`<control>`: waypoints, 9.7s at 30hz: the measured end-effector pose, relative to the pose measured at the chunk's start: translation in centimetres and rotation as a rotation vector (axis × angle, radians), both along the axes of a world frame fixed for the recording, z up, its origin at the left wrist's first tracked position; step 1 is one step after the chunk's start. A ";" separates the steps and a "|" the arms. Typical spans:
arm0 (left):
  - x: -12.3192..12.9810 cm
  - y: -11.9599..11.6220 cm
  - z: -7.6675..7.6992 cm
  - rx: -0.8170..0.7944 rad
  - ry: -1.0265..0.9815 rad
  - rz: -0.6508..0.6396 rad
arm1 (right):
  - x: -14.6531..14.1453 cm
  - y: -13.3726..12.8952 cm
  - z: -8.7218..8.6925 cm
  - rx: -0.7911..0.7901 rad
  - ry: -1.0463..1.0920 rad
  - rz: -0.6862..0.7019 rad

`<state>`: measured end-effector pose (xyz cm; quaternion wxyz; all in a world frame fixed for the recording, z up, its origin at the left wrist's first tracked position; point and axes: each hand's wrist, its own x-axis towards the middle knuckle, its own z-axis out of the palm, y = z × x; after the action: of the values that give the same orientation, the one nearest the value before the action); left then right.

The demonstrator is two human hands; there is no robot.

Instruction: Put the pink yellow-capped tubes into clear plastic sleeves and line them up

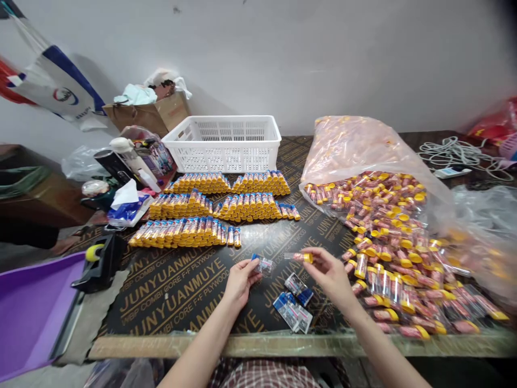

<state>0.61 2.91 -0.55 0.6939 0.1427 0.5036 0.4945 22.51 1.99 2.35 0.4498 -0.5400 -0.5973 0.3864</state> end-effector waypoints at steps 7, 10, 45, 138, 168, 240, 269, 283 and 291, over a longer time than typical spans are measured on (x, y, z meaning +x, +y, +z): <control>-0.1 -0.1 -0.1 -0.031 0.007 0.086 | -3.6 -4.6 -0.9 0.200 -0.010 -0.069; -0.1 -0.2 0.0 -0.040 0.003 0.089 | -3.9 -5.1 -1.0 0.267 -0.071 -0.050; 1.8 -3.5 3.2 0.116 -0.016 -0.562 | -3.8 -3.8 -1.5 0.178 -0.011 0.409; 1.3 -2.2 1.5 0.013 -0.047 -0.051 | -6.2 -4.8 0.0 0.197 -0.098 0.225; 2.7 -4.4 2.7 0.043 -0.046 -0.421 | -3.2 -3.8 -0.2 0.244 -0.220 0.359; 3.0 -4.2 -1.3 0.415 1.298 -0.876 | 14.5 13.1 -2.4 -0.174 -1.188 -0.334; 1.0 -0.8 -0.2 0.163 0.242 -0.184 | -2.5 -2.8 -1.6 -0.088 0.300 -0.162; 0.1 0.1 0.1 0.034 0.078 0.032 | -4.1 -4.7 -1.3 0.210 -0.030 -0.178; 0.0 0.0 -0.1 0.064 0.148 0.022 | -4.4 -4.9 -0.9 0.346 -0.201 -0.116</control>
<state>0.60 2.89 -0.61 0.6445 0.1953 0.5390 0.5058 18.07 -2.94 1.44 0.4954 -0.5239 -0.6648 0.1956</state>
